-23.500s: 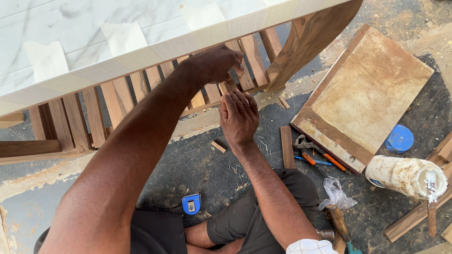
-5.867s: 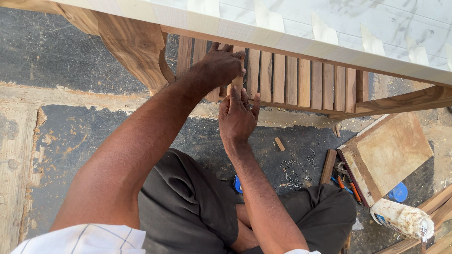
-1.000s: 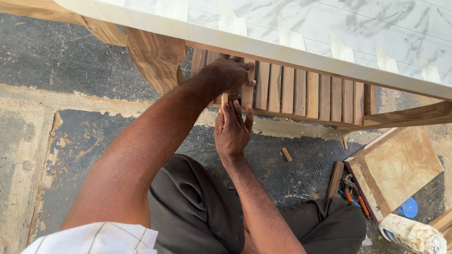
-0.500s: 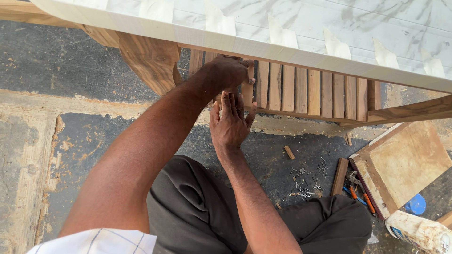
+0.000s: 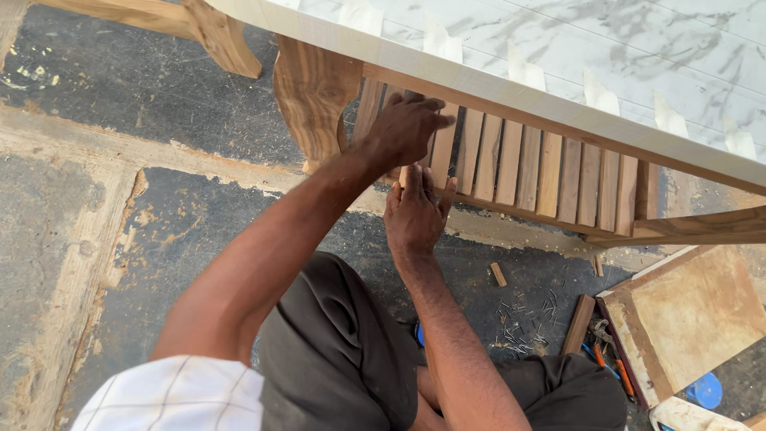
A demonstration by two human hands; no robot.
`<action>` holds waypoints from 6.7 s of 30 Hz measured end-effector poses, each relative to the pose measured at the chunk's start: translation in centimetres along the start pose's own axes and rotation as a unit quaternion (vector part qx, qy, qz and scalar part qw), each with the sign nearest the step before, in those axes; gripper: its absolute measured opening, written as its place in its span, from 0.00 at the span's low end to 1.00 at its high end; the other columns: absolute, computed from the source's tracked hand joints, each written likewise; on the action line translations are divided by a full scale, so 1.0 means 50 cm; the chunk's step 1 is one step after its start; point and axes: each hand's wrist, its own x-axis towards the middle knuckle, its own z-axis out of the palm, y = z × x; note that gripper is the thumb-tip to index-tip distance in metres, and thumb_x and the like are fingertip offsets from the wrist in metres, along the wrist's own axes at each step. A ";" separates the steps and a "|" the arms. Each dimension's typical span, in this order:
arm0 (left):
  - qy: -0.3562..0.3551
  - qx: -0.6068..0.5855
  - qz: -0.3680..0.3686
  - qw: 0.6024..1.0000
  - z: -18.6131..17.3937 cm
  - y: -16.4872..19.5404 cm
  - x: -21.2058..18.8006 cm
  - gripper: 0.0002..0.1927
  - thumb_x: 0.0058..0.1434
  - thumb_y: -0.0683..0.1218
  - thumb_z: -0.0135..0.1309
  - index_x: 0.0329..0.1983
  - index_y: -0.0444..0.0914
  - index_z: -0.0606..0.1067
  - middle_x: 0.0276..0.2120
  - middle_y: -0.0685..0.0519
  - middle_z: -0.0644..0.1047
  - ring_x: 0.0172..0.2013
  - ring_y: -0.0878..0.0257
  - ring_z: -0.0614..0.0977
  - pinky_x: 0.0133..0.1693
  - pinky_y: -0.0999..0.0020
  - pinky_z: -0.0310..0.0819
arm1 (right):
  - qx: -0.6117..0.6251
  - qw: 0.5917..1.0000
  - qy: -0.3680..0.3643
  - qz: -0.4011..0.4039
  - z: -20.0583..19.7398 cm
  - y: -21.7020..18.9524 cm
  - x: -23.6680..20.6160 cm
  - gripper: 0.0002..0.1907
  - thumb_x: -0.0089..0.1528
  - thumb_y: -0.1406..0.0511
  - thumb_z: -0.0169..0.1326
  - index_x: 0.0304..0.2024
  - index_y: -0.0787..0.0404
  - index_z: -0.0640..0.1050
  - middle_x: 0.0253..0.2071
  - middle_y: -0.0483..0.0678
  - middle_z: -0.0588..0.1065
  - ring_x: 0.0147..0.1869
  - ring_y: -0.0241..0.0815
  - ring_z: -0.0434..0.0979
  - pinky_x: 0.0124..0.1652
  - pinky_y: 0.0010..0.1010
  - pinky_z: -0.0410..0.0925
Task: The person sits on the workshop floor and fits small wooden spacer blocks between the slats of a slatted wooden furniture frame, pressing them into place by hand. At one point the person uses a hammer to tap a piece into the frame, then resumes fitting blocks one at a time.
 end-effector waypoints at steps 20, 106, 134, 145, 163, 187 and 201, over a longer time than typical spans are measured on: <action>-0.069 0.063 0.074 0.993 0.033 -0.039 -0.073 0.12 0.68 0.51 0.56 0.53 0.55 0.83 0.42 0.60 0.83 0.52 0.56 0.71 0.61 0.52 0.64 | 0.020 0.999 0.032 -0.011 -0.010 -0.011 -0.010 0.25 0.68 0.62 0.53 0.67 0.60 0.69 0.62 0.52 0.77 0.71 0.49 0.72 0.75 0.59 0.40; 0.015 -0.016 0.020 1.000 0.097 0.060 -0.078 0.18 0.63 0.37 0.47 0.35 0.46 0.86 0.58 0.57 0.79 0.74 0.49 0.53 0.69 0.41 0.43 | 0.277 0.940 0.158 0.123 -0.035 0.113 -0.104 0.16 0.67 0.67 0.62 0.56 0.62 0.76 0.41 0.48 0.78 0.48 0.40 0.80 0.45 0.34 0.76; -0.148 0.034 0.084 0.985 0.067 -0.018 -0.058 0.65 0.49 0.57 0.72 0.78 0.54 0.38 0.70 0.37 0.62 0.74 0.51 0.49 0.67 0.32 0.34 | 0.147 0.981 0.122 0.045 -0.013 0.083 -0.054 0.22 0.67 0.57 0.62 0.60 0.58 0.76 0.53 0.50 0.77 0.64 0.48 0.71 0.62 0.48 0.60; -0.193 0.040 0.067 0.978 0.042 -0.011 -0.058 0.58 0.57 0.54 0.67 0.80 0.50 0.40 0.55 0.55 0.80 0.77 0.54 0.48 0.73 0.34 0.32 | 0.032 0.998 0.040 -0.038 -0.035 0.088 -0.046 0.20 0.69 0.59 0.55 0.64 0.52 0.77 0.61 0.49 0.75 0.70 0.47 0.64 0.62 0.50 0.53; -0.207 0.032 0.057 0.976 0.041 -0.007 -0.059 0.61 0.53 0.55 0.69 0.79 0.50 0.40 0.61 0.55 0.75 0.76 0.52 0.46 0.72 0.33 0.32 | 0.034 0.998 -0.011 -0.059 -0.032 0.096 -0.043 0.25 0.62 0.63 0.58 0.63 0.54 0.76 0.67 0.55 0.68 0.72 0.50 0.59 0.62 0.54 0.50; -0.173 0.137 -0.010 0.975 0.025 0.006 0.063 0.42 0.53 0.48 0.70 0.70 0.46 0.64 0.71 0.46 0.61 0.71 0.45 0.58 0.69 0.35 0.42 | 0.108 0.992 0.042 -0.055 -0.065 0.049 -0.043 0.17 0.70 0.64 0.53 0.61 0.57 0.78 0.55 0.51 0.81 0.63 0.43 0.78 0.62 0.42 0.60; -0.259 0.151 -0.040 0.953 -0.006 0.024 0.076 0.30 0.54 0.51 0.70 0.61 0.48 0.74 0.68 0.50 0.67 0.68 0.49 0.66 0.67 0.41 0.58 | 0.074 0.989 -0.053 -0.116 -0.056 0.043 0.052 0.18 0.63 0.64 0.63 0.55 0.59 0.79 0.48 0.44 0.74 0.54 0.44 0.70 0.61 0.43 0.63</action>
